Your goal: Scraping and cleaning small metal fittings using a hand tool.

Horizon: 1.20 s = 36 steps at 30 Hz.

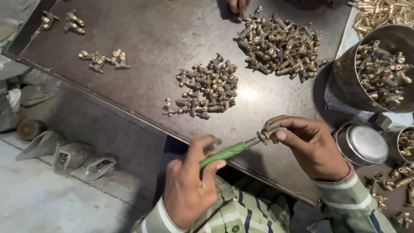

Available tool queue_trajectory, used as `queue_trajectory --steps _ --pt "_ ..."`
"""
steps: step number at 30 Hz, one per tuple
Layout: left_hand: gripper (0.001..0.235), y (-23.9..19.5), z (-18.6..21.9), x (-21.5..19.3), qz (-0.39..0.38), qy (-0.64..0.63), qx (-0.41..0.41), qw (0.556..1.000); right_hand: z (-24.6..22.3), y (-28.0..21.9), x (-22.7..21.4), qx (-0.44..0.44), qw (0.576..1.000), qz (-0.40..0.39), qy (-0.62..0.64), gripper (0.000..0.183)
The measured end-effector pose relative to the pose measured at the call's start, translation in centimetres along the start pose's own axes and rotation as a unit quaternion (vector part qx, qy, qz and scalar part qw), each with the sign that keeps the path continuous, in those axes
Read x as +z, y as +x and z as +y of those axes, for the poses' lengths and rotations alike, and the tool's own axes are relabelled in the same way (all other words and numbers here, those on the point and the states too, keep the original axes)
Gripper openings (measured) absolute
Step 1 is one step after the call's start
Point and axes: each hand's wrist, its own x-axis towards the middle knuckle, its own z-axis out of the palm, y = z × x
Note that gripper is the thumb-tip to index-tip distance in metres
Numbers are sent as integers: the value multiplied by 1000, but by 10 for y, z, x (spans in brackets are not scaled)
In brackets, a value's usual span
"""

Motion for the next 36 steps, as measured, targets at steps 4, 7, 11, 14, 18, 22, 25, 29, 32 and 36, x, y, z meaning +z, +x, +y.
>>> queue_trajectory --steps 4,7,11,14,18,22,25,29,32,36 --pt "39 5 -4 2 -91 -200 -179 959 -1 0 1 -42 999 -18 4 20" --pt "40 12 -3 4 -108 -251 -178 945 -3 -4 -15 -43 999 3 -24 21" --pt "42 21 0 6 -146 -226 -219 938 -37 -16 -48 -74 982 143 -100 21" --pt "40 22 -4 13 -138 -239 -218 936 -66 -13 -86 -129 935 278 -178 18" --pt "37 20 -2 21 -128 -239 -198 942 -73 -15 -115 -239 840 348 -341 20" --pt "37 11 -6 20 -128 -217 -227 941 -62 -4 -74 -312 640 310 -630 27" --pt "38 0 -16 15 -134 -172 -262 940 -29 24 -16 -159 901 321 -243 16" --pt "38 -16 -34 4 -89 -162 -294 938 36 60 29 -196 916 113 -330 17" --pt "36 -23 -46 -2 -56 -168 -310 934 55 86 52 -131 927 152 -316 23" --pt "38 -30 -55 -3 -28 -186 -314 931 75 109 58 -83 909 210 -352 30"
